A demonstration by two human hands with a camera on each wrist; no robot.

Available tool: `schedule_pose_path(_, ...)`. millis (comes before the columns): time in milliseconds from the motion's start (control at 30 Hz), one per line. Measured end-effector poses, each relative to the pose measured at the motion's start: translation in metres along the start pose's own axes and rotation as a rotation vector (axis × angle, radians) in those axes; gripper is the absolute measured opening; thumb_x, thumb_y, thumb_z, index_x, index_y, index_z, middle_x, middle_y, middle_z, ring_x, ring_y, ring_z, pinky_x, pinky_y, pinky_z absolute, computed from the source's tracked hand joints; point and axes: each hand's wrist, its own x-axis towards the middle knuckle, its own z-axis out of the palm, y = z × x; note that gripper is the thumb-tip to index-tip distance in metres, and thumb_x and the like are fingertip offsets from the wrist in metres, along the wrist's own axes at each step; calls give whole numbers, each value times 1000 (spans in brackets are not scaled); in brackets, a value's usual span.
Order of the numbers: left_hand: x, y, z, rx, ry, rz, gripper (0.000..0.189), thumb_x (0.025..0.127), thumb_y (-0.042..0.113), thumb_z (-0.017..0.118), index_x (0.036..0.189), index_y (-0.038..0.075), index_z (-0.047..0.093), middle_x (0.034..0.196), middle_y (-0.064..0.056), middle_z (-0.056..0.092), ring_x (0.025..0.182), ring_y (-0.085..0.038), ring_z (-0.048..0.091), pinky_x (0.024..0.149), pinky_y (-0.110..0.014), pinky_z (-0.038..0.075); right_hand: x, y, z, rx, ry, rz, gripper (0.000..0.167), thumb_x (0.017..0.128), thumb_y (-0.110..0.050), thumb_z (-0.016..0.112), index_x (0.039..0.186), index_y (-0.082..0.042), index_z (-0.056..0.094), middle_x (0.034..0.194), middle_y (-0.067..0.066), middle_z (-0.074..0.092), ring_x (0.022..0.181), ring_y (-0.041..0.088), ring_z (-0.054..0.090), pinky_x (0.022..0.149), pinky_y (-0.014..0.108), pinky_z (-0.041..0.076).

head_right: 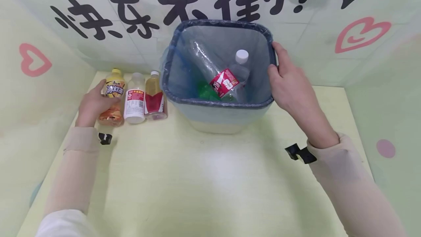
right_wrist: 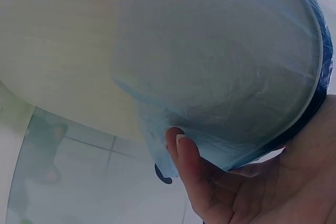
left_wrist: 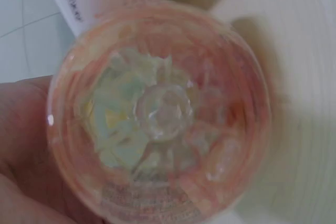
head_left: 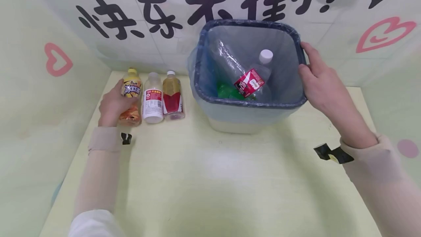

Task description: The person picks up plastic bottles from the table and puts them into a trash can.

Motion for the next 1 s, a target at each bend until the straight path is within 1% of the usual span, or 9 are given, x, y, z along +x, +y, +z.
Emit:
schedule_pose_path(167,-12,1,-14,14,60,9,94,94,44,62,160,23,-1,145,-36,39,112,-54,44,89,-68,37,1,-1,1,-1,0,3,59,103,-47,21,159,-38,4,157,23,30,139,48,33,105,66,28)
schedule_pose_path(267,-25,5,-24,4,90,25,93,94,46,61,160,24,-1,144,-36,40,110,-53,44,87,-67,36,0,0,2,15,-3,1,60,103,-47,21,160,-38,5,156,23,32,140,46,33,107,65,27)
schedule_pose_path(367,-42,13,-35,7,131,56,91,94,48,59,160,25,1,141,-36,43,107,-53,46,81,-63,38,-1,1,5,20,-6,1,60,103,-47,22,160,-38,5,156,23,33,141,45,32,110,65,25)
schedule_pose_path(500,-61,33,-48,1,201,117,88,94,47,59,160,30,5,138,-34,48,104,-51,51,72,-54,42,-1,1,5,6,2,2,60,103,-48,21,159,-39,5,156,23,31,141,45,32,109,65,26)
schedule_pose_path(567,-69,44,-52,6,240,142,86,93,45,60,160,33,6,139,-31,50,103,-49,54,68,-49,41,-1,1,4,3,5,2,60,103,-48,21,160,-38,5,157,23,31,141,45,32,109,65,26)
schedule_pose_path(733,-82,65,-59,26,308,180,85,93,43,61,160,35,9,140,-27,52,100,-47,57,66,-44,35,-1,1,4,1,9,5,59,103,-47,21,159,-38,5,157,22,31,139,45,35,107,65,29)
schedule_pose_path(800,-85,71,-60,15,317,203,84,92,43,62,159,37,11,141,-25,52,98,-45,59,65,-43,37,-1,1,4,-1,9,8,59,103,-47,21,159,-38,5,157,21,31,138,46,35,105,65,30)
schedule_pose_path(900,-94,88,-64,-39,319,253,83,92,42,64,157,45,12,144,-19,52,102,-43,62,65,-37,42,-1,1,3,-3,10,12,59,103,-47,20,159,-38,5,157,21,31,138,46,35,105,65,30)
schedule_pose_path(1000,-110,118,-71,-160,334,352,84,91,35,70,153,52,16,146,-14,51,109,-40,61,67,-24,49,-2,2,1,5,15,18,59,103,-48,20,159,-39,5,157,21,31,139,45,34,107,65,28)
